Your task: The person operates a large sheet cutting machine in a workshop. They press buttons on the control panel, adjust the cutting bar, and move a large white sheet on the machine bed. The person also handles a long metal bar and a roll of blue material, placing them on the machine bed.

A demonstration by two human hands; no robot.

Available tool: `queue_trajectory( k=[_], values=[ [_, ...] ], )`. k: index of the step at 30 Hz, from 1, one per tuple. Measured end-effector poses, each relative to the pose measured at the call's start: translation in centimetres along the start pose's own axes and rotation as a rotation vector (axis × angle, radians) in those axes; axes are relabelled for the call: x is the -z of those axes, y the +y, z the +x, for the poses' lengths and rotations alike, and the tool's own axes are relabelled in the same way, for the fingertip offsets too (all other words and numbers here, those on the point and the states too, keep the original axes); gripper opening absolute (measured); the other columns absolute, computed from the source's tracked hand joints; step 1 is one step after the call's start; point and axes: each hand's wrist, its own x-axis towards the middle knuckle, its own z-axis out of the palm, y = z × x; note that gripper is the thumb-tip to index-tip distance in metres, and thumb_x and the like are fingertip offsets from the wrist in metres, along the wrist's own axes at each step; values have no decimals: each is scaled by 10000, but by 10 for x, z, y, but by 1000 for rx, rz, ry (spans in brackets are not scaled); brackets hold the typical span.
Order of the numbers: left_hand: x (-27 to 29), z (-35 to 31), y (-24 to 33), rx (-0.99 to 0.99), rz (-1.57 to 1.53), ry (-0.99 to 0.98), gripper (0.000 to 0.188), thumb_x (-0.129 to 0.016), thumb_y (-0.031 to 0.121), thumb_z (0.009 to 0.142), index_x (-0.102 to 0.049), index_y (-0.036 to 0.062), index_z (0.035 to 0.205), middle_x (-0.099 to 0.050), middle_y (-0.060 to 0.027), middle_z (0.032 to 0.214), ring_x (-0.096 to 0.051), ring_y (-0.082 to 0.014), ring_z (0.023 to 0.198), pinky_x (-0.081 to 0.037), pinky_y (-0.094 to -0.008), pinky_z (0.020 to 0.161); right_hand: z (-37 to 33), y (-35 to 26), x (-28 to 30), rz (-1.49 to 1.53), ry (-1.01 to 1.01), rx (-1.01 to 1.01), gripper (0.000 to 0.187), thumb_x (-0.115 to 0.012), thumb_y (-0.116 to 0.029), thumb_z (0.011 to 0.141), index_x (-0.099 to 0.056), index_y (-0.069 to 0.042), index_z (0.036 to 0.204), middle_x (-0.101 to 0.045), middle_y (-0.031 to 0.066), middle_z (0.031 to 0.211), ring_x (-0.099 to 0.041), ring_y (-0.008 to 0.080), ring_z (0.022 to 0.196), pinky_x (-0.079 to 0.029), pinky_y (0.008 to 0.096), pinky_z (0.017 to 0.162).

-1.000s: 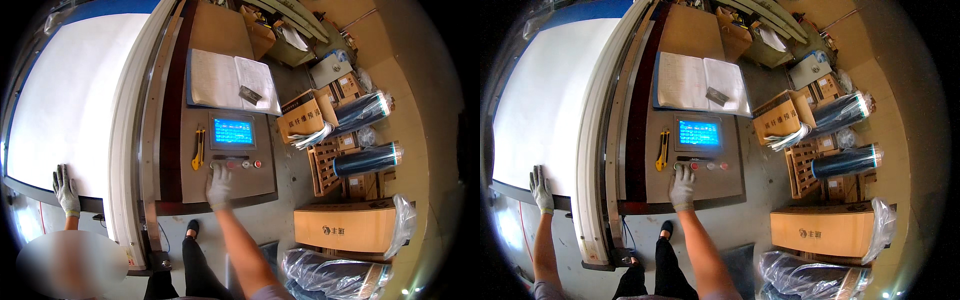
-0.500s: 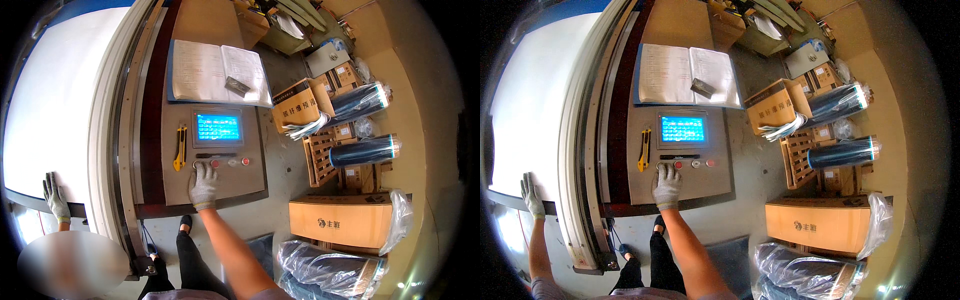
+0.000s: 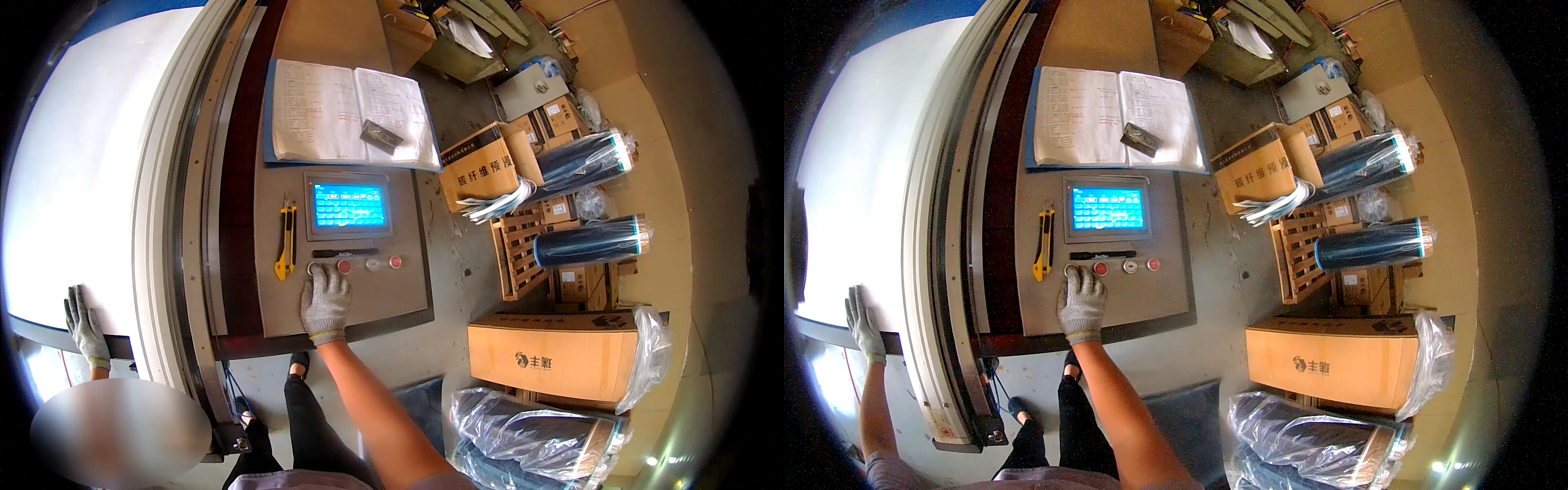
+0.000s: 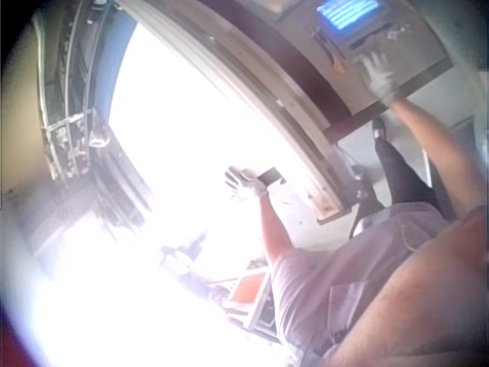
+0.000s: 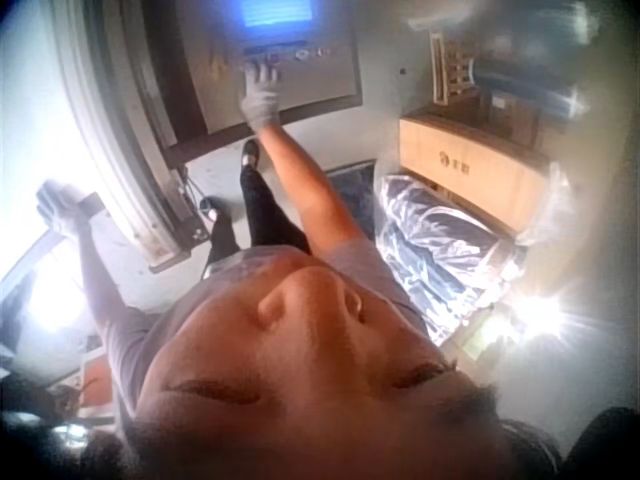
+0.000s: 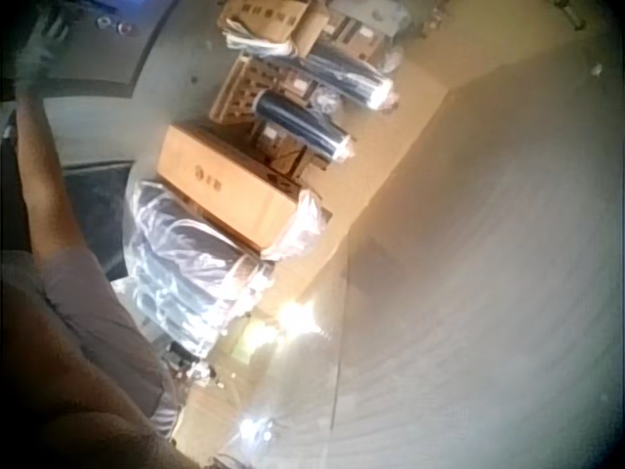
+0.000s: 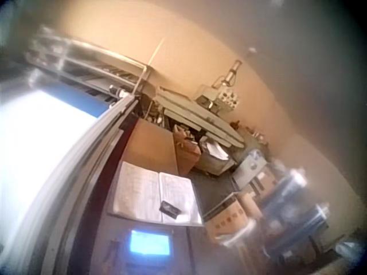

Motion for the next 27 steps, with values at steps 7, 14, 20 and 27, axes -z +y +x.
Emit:
queue_trajectory(
  k=[7, 14, 20, 27],
  values=[
    [2, 0, 1, -1, 2, 11, 489, -329, 330, 1045, -346, 188, 1513, -300, -31, 1581, -237, -300, 1458, -185, -420, 1204, -3, 1, -2, -18, -69, -30, 414, -610, -235, 870, -540, -110, 1259, -554, 142, 1221, -526, 363, 1126, -408, 502, 969],
    [-2, -1, -2, 15, 36, -22, 561, -229, 488, 1042, -307, 218, 1527, -275, -18, 1589, -202, -283, 1471, -147, -415, 1219, -4, 3, -4, -7, -69, -25, 417, -603, -240, 874, -538, -112, 1266, -556, 136, 1236, -519, 358, 1151, -403, 502, 975],
    [-1, -1, -1, 0, 41, 2, 492, -315, 346, 1049, -337, 195, 1516, -294, -26, 1583, -228, -290, 1462, -176, -414, 1208, 0, -1, 2, -2, 3, 8, 356, -609, -202, 868, -565, -96, 1204, -570, 152, 1187, -540, 367, 1042, -419, 490, 892],
    [-4, -1, -2, 3, 43, -5, 497, -317, 352, 1048, -328, 197, 1521, -287, -23, 1587, -229, -291, 1462, -175, -412, 1207, -1, 1, 0, 16, 4, 4, 363, -610, -204, 865, -562, -95, 1208, -566, 158, 1193, -538, 373, 1046, -415, 494, 896]
  ],
)
